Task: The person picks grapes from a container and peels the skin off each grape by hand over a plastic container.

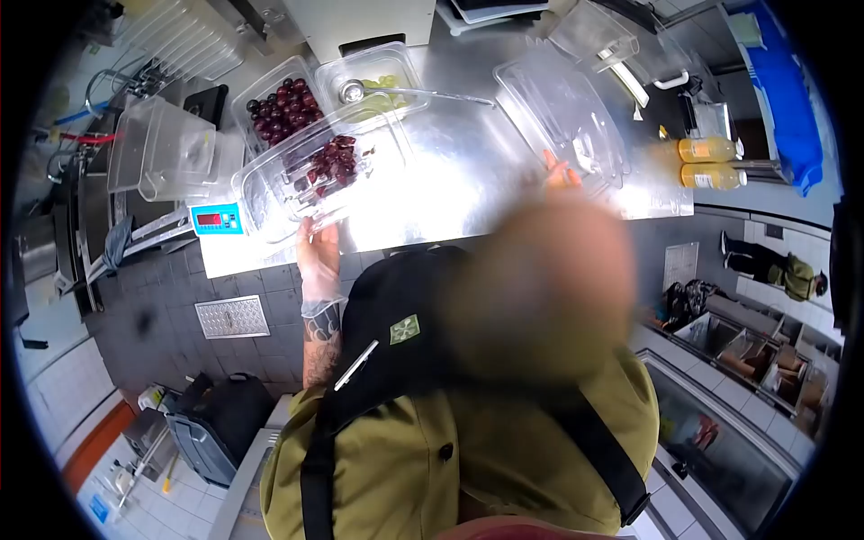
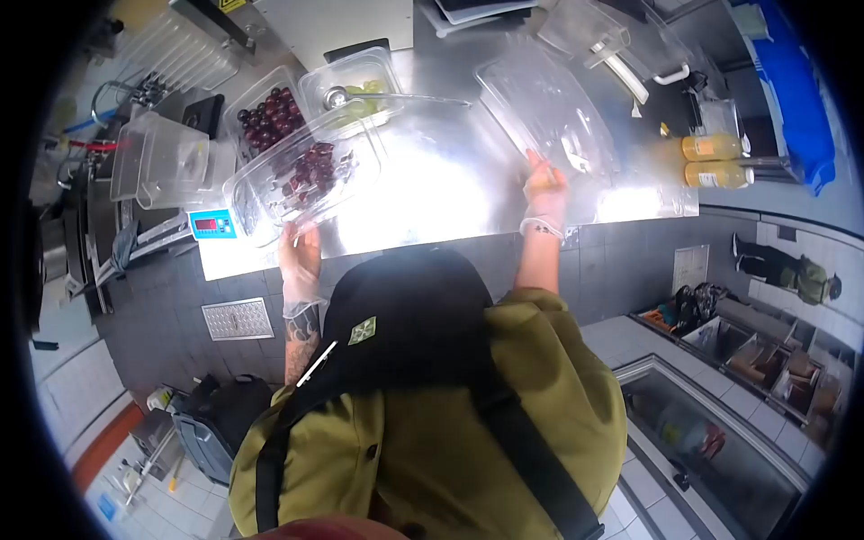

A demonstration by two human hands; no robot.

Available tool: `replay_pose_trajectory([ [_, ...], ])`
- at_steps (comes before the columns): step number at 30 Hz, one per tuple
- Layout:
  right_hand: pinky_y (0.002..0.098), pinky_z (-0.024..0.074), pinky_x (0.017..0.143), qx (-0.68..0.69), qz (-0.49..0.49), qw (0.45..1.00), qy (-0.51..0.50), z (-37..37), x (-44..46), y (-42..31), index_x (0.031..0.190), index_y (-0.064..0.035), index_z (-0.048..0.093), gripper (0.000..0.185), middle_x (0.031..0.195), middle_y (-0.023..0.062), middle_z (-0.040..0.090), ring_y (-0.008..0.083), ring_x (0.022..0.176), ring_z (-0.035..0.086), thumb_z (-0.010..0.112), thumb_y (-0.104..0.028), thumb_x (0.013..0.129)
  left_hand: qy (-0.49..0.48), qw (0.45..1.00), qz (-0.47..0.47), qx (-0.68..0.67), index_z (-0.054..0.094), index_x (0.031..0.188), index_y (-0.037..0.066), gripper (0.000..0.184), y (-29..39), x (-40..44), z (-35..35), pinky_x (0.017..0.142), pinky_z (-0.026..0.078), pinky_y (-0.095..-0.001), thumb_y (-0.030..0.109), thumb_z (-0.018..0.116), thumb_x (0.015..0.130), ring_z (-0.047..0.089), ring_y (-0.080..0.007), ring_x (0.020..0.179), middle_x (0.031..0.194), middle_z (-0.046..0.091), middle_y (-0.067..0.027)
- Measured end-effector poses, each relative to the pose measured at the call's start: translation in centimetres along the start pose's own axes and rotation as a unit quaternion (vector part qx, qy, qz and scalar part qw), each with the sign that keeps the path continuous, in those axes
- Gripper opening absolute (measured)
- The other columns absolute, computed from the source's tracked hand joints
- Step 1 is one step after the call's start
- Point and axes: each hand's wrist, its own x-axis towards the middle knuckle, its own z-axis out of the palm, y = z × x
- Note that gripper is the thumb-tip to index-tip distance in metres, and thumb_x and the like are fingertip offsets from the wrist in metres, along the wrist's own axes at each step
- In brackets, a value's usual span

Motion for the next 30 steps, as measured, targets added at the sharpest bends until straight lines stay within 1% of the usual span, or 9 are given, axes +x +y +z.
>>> replay_pose_trajectory([
  [3, 0.0311, 0.0536, 0.086, 0.012, -0.033, 0.999, 0.004, -0.6, -0.3, 3.2, 0.146, 0.0014, 0.003, 0.074, 0.150, 0.0248, 0.014, 0.0300, 0.134, 0.032, 0.041, -0.010, 0.084, 0.007, 0.999, 0.045, 0.025, 0.048, 0.112, 0.000, 0.026, 3.1, -0.2, 0.5, 0.086, 0.051, -0.0386, 0.015, 0.055, 0.093, 0.056, -0.0314, 0.104, 0.114, 0.051, -0.0151],
  [8, 0.0278, 0.0538, 0.086, -0.043, -0.160, 0.985, -0.042, 3.4, -1.1, -6.8, 0.142, 0.0097, 0.007, 0.065, 0.142, 0.0310, 0.029, 0.0273, 0.114, 0.052, 0.036, -0.012, 0.088, 0.014, 1.000, 0.010, -0.024, 0.050, 0.113, -0.004, 0.028, 0.2, -0.5, 1.5, 0.097, 0.046, -0.0384, 0.013, 0.055, 0.092, 0.056, -0.0268, 0.107, 0.114, 0.057, -0.0147],
  [15, 0.0325, 0.0498, 0.092, -0.165, -0.253, 0.953, -0.015, 7.4, -5.7, -7.2, 0.132, 0.0111, 0.032, 0.053, 0.132, 0.0252, 0.045, 0.0269, 0.114, 0.053, 0.040, -0.026, 0.095, -0.028, 0.995, 0.051, 0.075, 0.052, 0.102, -0.003, 0.021, -1.2, 1.1, 0.2, 0.082, 0.052, -0.0294, 0.016, 0.047, 0.096, 0.062, -0.0245, 0.092, 0.103, 0.062, -0.0193],
  [17, 0.0338, 0.0486, 0.094, -0.247, -0.181, 0.952, 0.018, 5.9, -4.8, -3.9, 0.129, 0.0115, 0.039, 0.052, 0.130, 0.0235, 0.049, 0.0268, 0.114, 0.053, 0.042, -0.030, 0.096, -0.022, 0.994, 0.078, 0.075, 0.052, 0.102, -0.004, 0.021, -1.0, 1.7, -0.9, 0.081, 0.051, -0.0283, 0.016, 0.047, 0.096, 0.062, -0.0241, 0.091, 0.102, 0.062, -0.0191],
  [18, 0.0373, 0.0460, 0.096, -0.291, 0.034, 0.955, -0.051, 3.5, -3.4, -5.1, 0.125, 0.0094, 0.044, 0.049, 0.126, 0.0210, 0.053, 0.0286, 0.114, 0.054, 0.045, -0.029, 0.095, -0.002, 0.995, 0.077, 0.061, 0.052, 0.101, -0.004, 0.020, -1.1, 1.1, -0.7, 0.081, 0.051, -0.0274, 0.015, 0.048, 0.095, 0.062, -0.0235, 0.089, 0.100, 0.062, -0.0185],
  [21, 0.0377, 0.0444, 0.097, -0.522, 0.088, 0.849, 0.006, 4.8, -0.9, 5.4, 0.126, 0.0072, 0.045, 0.052, 0.124, 0.0199, 0.055, 0.0283, 0.113, 0.056, 0.053, -0.031, 0.092, 0.041, 0.992, 0.092, 0.076, 0.053, 0.101, -0.003, 0.019, -1.2, -1.3, -0.4, 0.083, 0.049, -0.0295, 0.014, 0.049, 0.095, 0.060, -0.0225, 0.092, 0.098, 0.061, -0.0150],
  [26, 0.0349, 0.0455, 0.096, -0.732, 0.158, 0.652, -0.114, 7.8, 2.3, 17.5, 0.129, 0.0016, 0.044, 0.054, 0.121, 0.0207, 0.056, 0.0287, 0.108, 0.059, 0.062, -0.025, 0.085, 0.040, 0.983, 0.147, 0.101, 0.054, 0.106, -0.002, 0.019, -1.6, -4.7, -3.5, 0.086, 0.049, -0.0332, 0.010, 0.053, 0.091, 0.059, -0.0202, 0.094, 0.105, 0.059, -0.0105],
  [29, 0.0315, 0.0510, 0.089, -0.776, 0.263, 0.570, -0.065, 6.6, 4.1, 22.2, 0.129, 0.0019, 0.044, 0.053, 0.124, 0.0228, 0.052, 0.0309, 0.098, 0.063, 0.061, -0.019, 0.083, 0.051, 0.981, 0.163, 0.091, 0.055, 0.099, 0.000, 0.015, -2.3, -6.7, -4.5, 0.080, 0.048, -0.0285, 0.013, 0.054, 0.091, 0.060, -0.0205, 0.087, 0.093, 0.060, -0.0101],
  [30, 0.0327, 0.0528, 0.086, -0.759, 0.245, 0.601, -0.052, 5.9, 3.9, 24.0, 0.127, 0.0027, 0.045, 0.051, 0.123, 0.0230, 0.052, 0.0321, 0.095, 0.064, 0.061, -0.017, 0.083, 0.070, 0.981, 0.157, 0.088, 0.054, 0.096, 0.001, 0.014, -2.2, -7.0, -4.6, 0.077, 0.048, -0.0286, 0.013, 0.056, 0.090, 0.061, -0.0214, 0.084, 0.088, 0.061, -0.0107],
])
